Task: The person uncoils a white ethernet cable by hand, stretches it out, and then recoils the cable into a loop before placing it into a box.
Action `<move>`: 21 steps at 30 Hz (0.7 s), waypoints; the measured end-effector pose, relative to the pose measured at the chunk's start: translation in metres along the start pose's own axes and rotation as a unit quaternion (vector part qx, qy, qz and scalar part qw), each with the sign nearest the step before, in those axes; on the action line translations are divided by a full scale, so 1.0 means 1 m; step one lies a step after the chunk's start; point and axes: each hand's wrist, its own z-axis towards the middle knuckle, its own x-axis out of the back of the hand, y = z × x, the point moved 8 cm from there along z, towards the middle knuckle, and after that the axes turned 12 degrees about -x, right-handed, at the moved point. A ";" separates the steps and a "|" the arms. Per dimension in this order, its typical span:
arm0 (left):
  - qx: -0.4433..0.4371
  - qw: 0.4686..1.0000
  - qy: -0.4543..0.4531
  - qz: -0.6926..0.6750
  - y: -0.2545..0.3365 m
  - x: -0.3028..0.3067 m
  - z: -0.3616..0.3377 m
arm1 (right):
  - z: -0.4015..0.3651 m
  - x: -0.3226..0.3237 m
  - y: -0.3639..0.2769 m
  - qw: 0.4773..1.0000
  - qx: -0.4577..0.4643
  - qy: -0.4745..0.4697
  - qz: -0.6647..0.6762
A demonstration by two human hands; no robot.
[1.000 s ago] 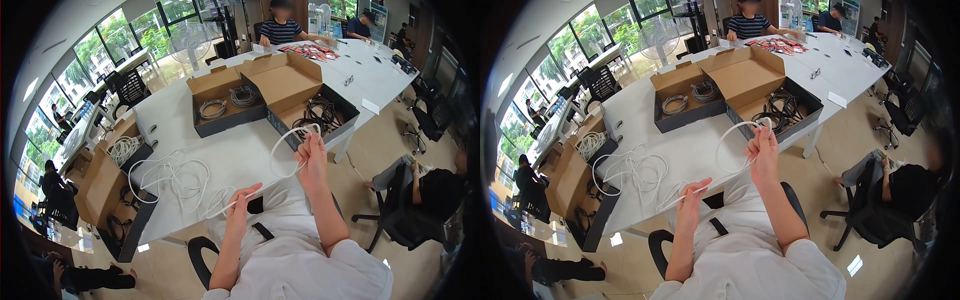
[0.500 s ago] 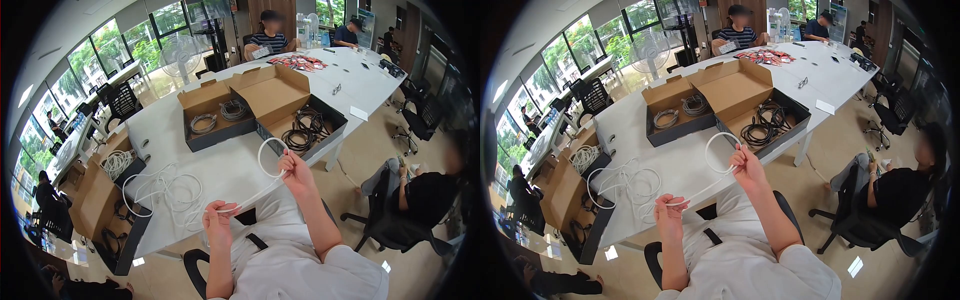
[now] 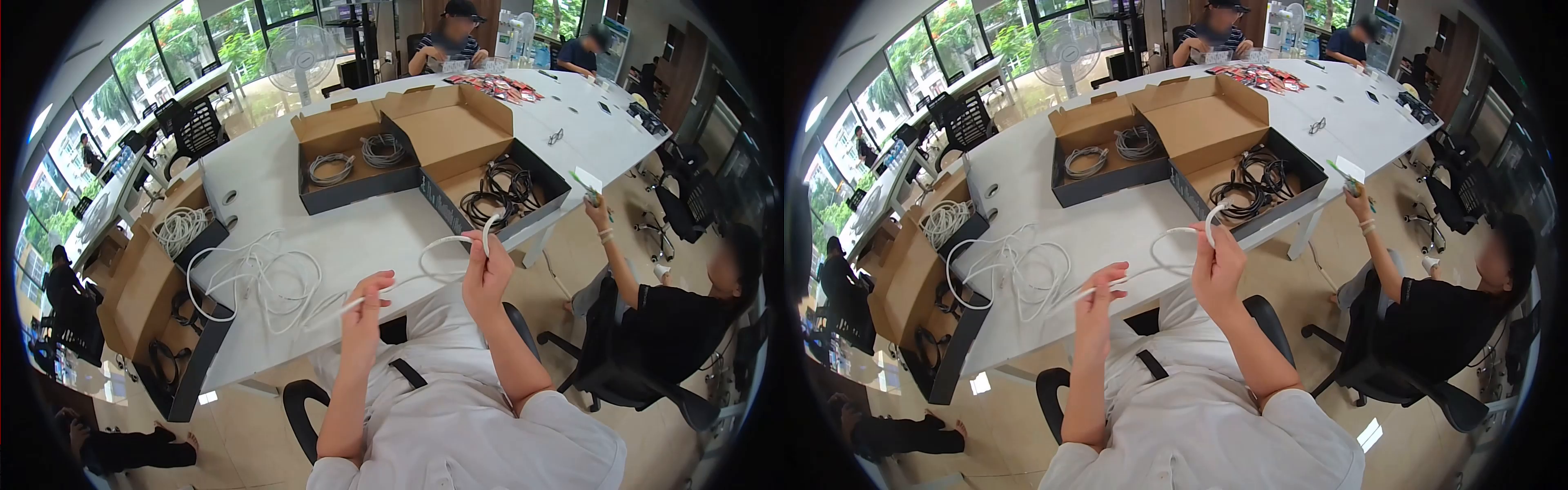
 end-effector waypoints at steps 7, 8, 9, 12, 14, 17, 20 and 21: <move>0.125 0.939 0.010 -0.320 -0.020 -0.016 -0.008 | -0.047 -0.028 -0.042 0.920 0.375 -0.094 -0.064; 0.122 0.922 0.012 -0.368 -0.017 -0.017 -0.006 | -0.055 -0.035 -0.042 0.915 0.380 -0.117 -0.074; 0.113 0.925 0.021 -0.363 -0.013 -0.015 -0.004 | -0.065 -0.042 -0.043 0.909 0.384 -0.139 -0.085; 0.094 0.936 0.059 -0.333 -0.005 -0.009 -0.001 | -0.081 -0.059 -0.042 0.900 0.370 -0.201 -0.113; 0.093 0.947 0.099 -0.292 -0.006 -0.006 -0.002 | -0.084 -0.066 -0.039 0.893 0.356 -0.245 -0.125; 0.109 0.931 0.127 -0.326 -0.015 -0.005 -0.005 | -0.085 -0.068 -0.042 0.887 0.344 -0.282 -0.125; 0.134 0.894 0.158 -0.398 -0.027 -0.002 -0.004 | -0.092 -0.073 -0.033 0.885 0.354 -0.269 -0.139; 0.143 0.895 0.157 -0.393 -0.027 -0.002 -0.005 | -0.092 -0.074 -0.033 0.887 0.349 -0.267 -0.139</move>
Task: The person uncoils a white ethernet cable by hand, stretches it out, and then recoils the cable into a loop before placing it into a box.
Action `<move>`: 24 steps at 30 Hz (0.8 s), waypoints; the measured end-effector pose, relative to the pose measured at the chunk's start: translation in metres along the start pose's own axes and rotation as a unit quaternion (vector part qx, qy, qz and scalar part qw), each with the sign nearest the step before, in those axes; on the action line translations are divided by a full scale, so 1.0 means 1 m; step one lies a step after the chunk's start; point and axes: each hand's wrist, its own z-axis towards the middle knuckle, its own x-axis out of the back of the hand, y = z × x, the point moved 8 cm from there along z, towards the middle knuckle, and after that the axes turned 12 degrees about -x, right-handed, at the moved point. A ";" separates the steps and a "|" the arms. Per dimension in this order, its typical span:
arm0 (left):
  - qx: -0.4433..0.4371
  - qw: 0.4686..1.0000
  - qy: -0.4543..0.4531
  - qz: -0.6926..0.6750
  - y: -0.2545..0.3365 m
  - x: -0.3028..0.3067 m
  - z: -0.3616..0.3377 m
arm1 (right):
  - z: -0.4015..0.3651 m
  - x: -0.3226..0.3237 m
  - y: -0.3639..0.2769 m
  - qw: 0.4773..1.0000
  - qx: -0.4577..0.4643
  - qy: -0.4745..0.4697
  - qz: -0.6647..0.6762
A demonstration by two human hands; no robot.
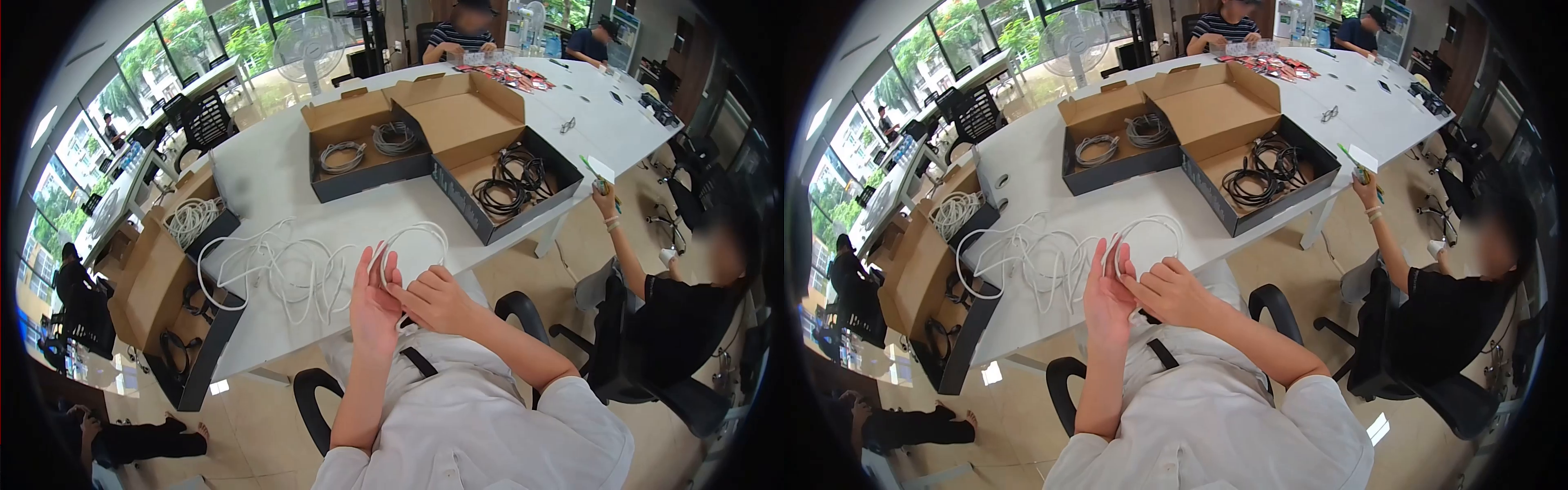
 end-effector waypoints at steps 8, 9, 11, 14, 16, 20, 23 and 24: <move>-0.029 0.994 -0.102 -0.005 -0.013 -0.012 -0.009 | -0.006 0.006 0.014 0.995 -0.078 0.048 0.027; -0.046 0.991 -0.122 0.028 -0.013 -0.014 -0.012 | -0.003 0.008 0.016 0.993 -0.088 0.059 0.042; -0.005 0.997 -0.080 0.010 -0.018 -0.008 -0.016 | 0.001 0.006 0.013 0.992 -0.099 0.067 0.050; -0.033 0.999 -0.023 -0.010 -0.024 -0.002 -0.019 | 0.000 -0.008 0.012 0.986 -0.134 0.048 0.090; -0.070 0.997 0.019 -0.010 -0.017 0.002 -0.019 | -0.005 -0.016 0.007 0.983 -0.154 0.029 0.098; -0.100 0.994 0.050 -0.019 0.001 0.016 -0.012 | -0.015 -0.031 -0.012 0.976 -0.157 0.032 0.149; -0.095 0.994 0.039 0.028 0.018 0.039 -0.003 | -0.014 -0.029 -0.025 0.971 -0.142 -0.004 0.192; -0.103 0.993 0.036 0.049 0.027 0.042 -0.001 | -0.015 -0.027 -0.026 0.964 -0.140 -0.016 0.226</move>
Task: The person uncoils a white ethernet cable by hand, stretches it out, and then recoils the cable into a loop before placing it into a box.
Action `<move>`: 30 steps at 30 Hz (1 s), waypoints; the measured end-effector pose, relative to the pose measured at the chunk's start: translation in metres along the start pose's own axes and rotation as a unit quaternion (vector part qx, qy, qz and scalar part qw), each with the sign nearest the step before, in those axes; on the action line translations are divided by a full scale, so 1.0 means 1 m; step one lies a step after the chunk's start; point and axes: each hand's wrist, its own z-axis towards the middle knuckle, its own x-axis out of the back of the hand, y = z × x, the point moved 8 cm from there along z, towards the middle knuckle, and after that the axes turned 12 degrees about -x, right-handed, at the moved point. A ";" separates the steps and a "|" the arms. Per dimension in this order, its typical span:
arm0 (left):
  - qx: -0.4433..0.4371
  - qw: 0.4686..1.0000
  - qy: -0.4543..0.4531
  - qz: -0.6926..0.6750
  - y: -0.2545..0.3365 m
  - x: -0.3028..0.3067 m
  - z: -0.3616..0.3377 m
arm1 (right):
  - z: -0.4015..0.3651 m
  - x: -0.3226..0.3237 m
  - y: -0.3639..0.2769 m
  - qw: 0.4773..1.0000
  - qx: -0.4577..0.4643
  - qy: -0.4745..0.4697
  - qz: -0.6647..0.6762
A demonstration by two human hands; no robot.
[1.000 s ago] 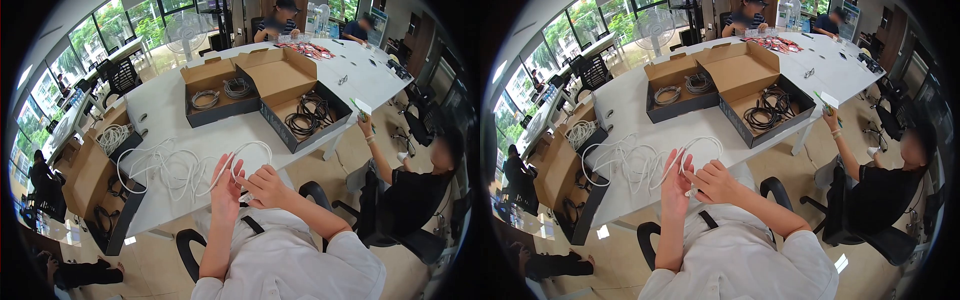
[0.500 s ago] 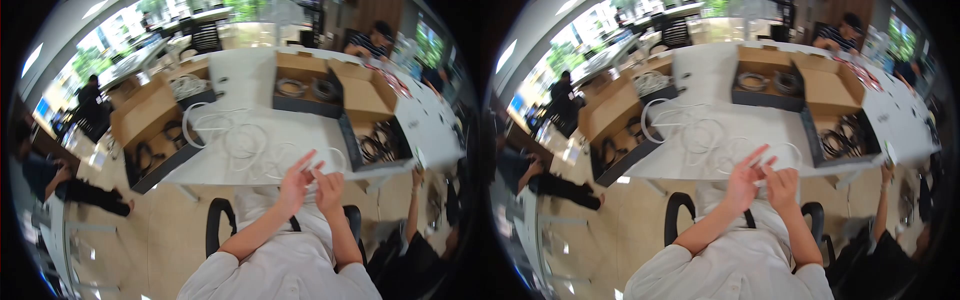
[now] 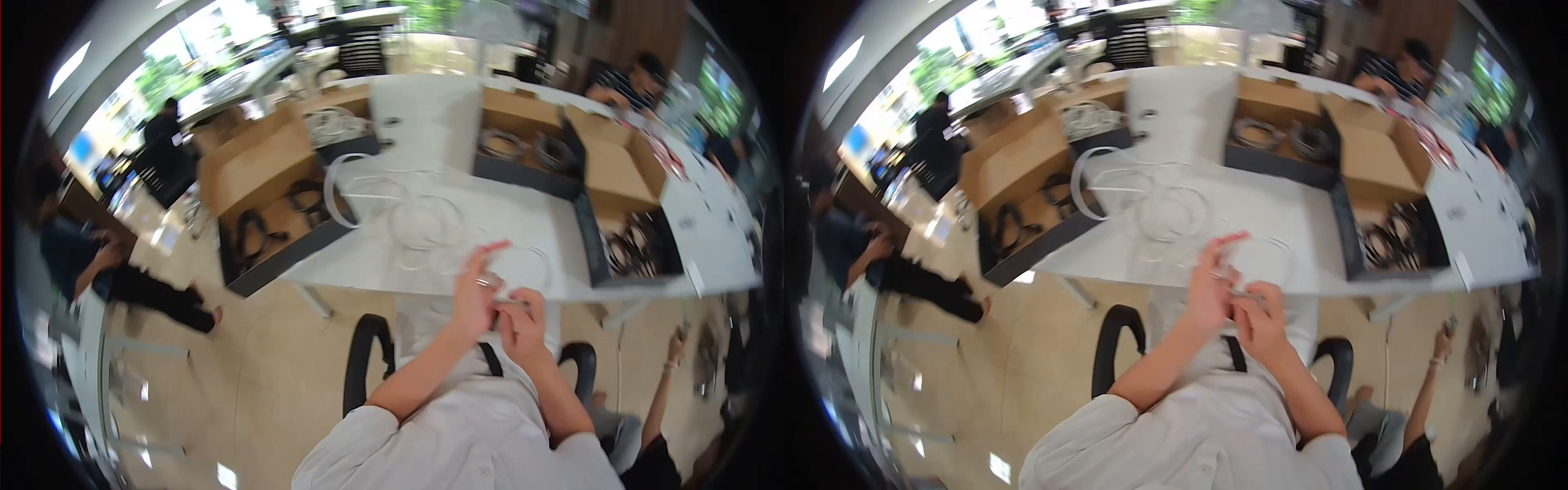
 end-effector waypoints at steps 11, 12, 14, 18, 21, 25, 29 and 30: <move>0.081 0.972 -0.165 0.145 -0.002 -0.031 -0.004 | 0.041 0.041 0.038 0.920 -0.310 -0.190 0.144; 0.075 0.971 -0.169 0.153 -0.006 -0.029 -0.002 | 0.024 0.022 0.047 0.828 -0.399 -0.306 0.250; 0.058 0.980 -0.149 0.118 -0.012 -0.019 0.004 | 0.018 0.018 0.055 0.813 -0.407 -0.275 0.313; 0.091 0.991 -0.097 0.024 -0.014 -0.029 -0.001 | 0.011 0.026 0.071 0.759 -0.447 -0.205 0.427; 0.104 0.983 -0.144 0.036 -0.006 -0.017 -0.005 | 0.010 0.044 0.082 0.708 -0.474 -0.152 0.502; -0.046 0.942 -0.211 0.256 0.011 0.017 -0.010 | 0.010 0.060 0.092 0.656 -0.488 -0.093 0.569; -0.352 0.660 -0.281 0.601 0.037 -0.048 -0.036 | 0.008 0.051 0.089 0.620 -0.491 -0.113 0.601; -0.369 0.644 -0.284 0.607 0.036 -0.057 -0.038 | 0.008 0.045 0.084 0.612 -0.495 -0.127 0.603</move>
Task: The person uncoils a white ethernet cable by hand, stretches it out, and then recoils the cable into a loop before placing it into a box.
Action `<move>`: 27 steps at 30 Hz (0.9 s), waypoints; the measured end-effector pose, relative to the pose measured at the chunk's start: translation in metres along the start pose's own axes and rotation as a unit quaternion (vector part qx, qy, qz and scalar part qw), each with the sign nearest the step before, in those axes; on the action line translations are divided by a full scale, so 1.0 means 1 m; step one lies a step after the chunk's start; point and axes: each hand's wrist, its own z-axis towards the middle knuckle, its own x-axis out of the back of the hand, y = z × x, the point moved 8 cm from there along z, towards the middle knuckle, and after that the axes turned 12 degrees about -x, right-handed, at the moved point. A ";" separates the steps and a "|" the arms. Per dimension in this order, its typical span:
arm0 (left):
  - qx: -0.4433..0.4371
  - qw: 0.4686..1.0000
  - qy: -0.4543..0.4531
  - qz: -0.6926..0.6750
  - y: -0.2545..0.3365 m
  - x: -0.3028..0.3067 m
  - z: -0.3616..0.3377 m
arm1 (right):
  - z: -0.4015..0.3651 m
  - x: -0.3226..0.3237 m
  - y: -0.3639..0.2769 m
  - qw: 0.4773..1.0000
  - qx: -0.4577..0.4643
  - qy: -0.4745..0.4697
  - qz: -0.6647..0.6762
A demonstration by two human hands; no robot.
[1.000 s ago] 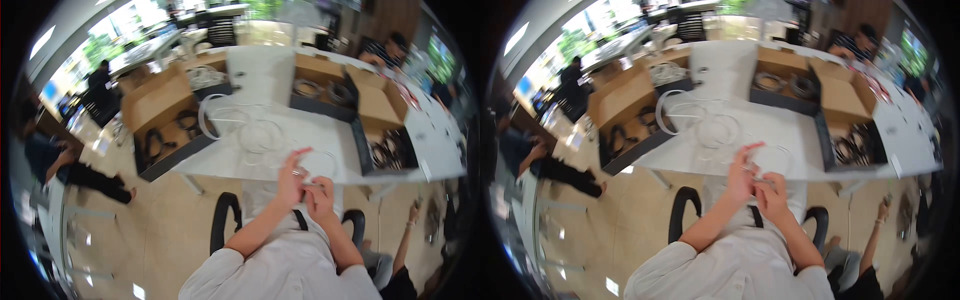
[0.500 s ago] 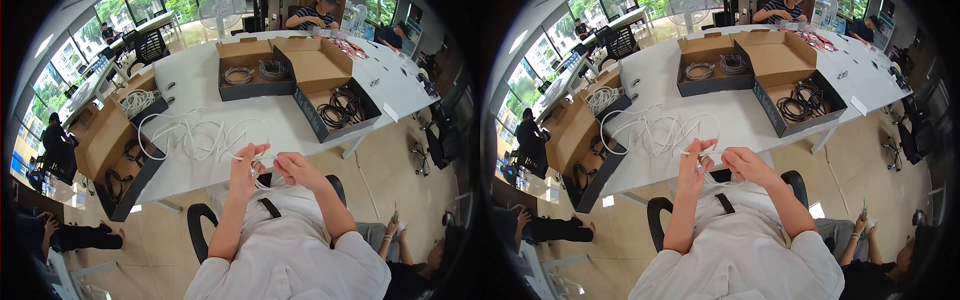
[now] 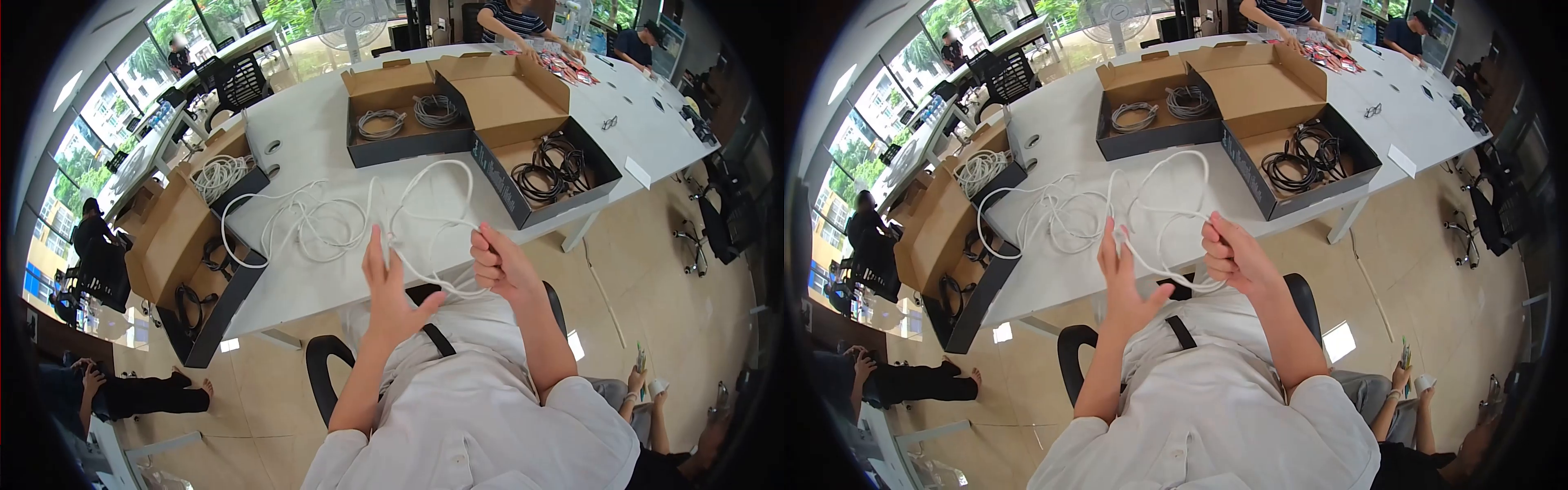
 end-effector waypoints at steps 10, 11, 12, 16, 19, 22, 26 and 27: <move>-0.027 0.988 -0.103 -0.108 -0.004 -0.018 0.027 | -0.005 -0.026 0.013 0.981 -0.002 -0.065 -0.180; 0.109 0.957 -0.116 -0.241 -0.014 -0.023 0.017 | -0.005 -0.028 0.010 0.974 0.027 -0.046 -0.222; 0.140 0.936 -0.093 -0.310 -0.019 -0.025 0.013 | -0.005 -0.031 0.007 0.963 0.055 -0.026 -0.263; 0.178 0.863 0.001 -0.473 -0.028 -0.026 0.007 | -0.008 -0.044 -0.008 0.920 0.217 0.015 -0.327; 0.225 0.792 0.099 -0.559 -0.044 -0.021 -0.002 | 0.004 -0.031 -0.024 0.908 0.330 0.024 -0.258; 0.244 0.699 0.166 -0.652 -0.051 -0.008 -0.003 | 0.008 -0.040 -0.029 0.871 0.337 0.093 -0.344; 0.246 0.635 0.215 -0.700 -0.056 0.003 -0.002 | 0.029 -0.058 0.005 0.753 0.330 0.083 -0.563; 0.263 0.619 0.234 -0.702 -0.058 0.004 -0.006 | 0.033 -0.060 0.010 0.749 0.337 0.079 -0.565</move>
